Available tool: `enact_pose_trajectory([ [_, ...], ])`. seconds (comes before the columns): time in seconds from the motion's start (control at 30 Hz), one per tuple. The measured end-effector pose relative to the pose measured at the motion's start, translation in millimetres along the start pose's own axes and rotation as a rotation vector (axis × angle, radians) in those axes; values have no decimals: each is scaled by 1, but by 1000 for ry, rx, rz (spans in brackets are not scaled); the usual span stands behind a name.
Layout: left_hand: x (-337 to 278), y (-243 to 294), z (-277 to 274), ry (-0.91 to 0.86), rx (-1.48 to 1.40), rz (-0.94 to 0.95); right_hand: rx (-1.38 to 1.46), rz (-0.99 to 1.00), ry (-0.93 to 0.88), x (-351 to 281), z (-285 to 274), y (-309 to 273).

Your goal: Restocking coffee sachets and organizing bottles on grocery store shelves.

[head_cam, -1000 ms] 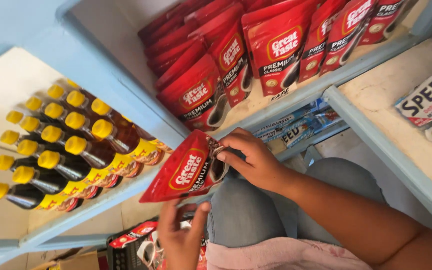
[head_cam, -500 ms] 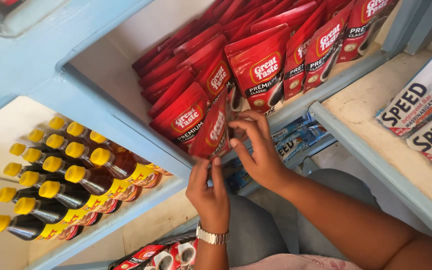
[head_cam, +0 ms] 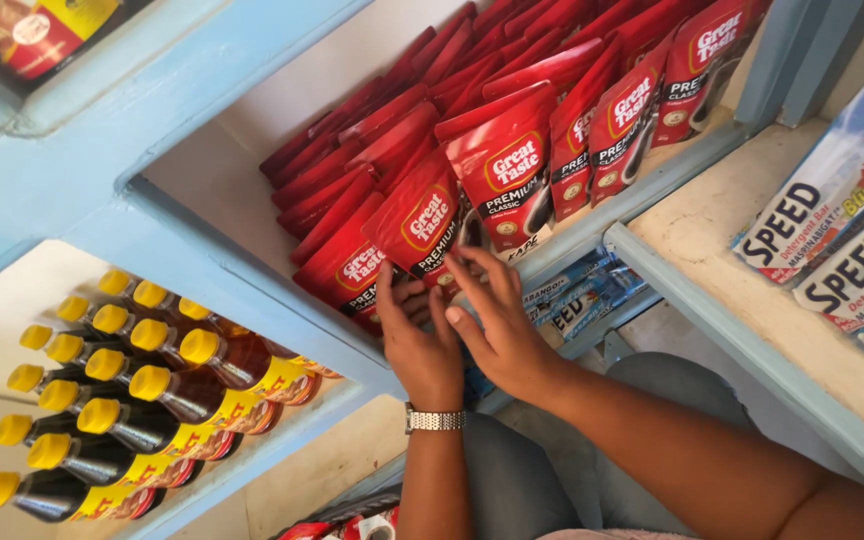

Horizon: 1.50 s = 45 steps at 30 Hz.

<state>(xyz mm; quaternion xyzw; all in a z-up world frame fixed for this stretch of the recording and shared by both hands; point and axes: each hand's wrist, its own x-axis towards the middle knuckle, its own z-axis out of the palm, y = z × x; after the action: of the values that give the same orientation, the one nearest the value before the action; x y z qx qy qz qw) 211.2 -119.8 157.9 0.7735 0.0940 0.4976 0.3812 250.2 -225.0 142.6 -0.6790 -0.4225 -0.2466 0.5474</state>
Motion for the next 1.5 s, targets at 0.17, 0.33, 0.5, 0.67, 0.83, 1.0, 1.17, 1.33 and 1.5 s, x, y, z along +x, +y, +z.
enact_pose_trajectory([
  [0.17, 2, -3, 11, -48, -21, -47, 156, 80, -51, -2, 0, -3],
  [0.33, 6, 0, 16, -100, 6, 28, 195, 96, -48, 0, -1, -4],
  [0.5, 7, 4, 15, -123, 53, 69, 210, 87, -59, -2, 0, -2],
  [0.67, 4, 13, 9, -190, 132, 120, 187, 88, -48, -2, 2, 1],
  [0.83, -1, -3, 10, -217, 198, 276, 189, 114, -62, -4, 5, 4],
  [1.0, -13, -20, 10, -261, 289, 284, 190, 121, -81, -3, 2, 0],
  [1.17, -37, -10, -15, -268, 344, 371, 203, 94, -92, -3, 1, 0],
  [1.33, -62, -38, -74, -330, 299, 389, 179, 35, -156, -9, 10, 3],
  [1.5, -107, -96, -173, -393, 341, 106, 103, -63, -280, -25, 24, -19],
])
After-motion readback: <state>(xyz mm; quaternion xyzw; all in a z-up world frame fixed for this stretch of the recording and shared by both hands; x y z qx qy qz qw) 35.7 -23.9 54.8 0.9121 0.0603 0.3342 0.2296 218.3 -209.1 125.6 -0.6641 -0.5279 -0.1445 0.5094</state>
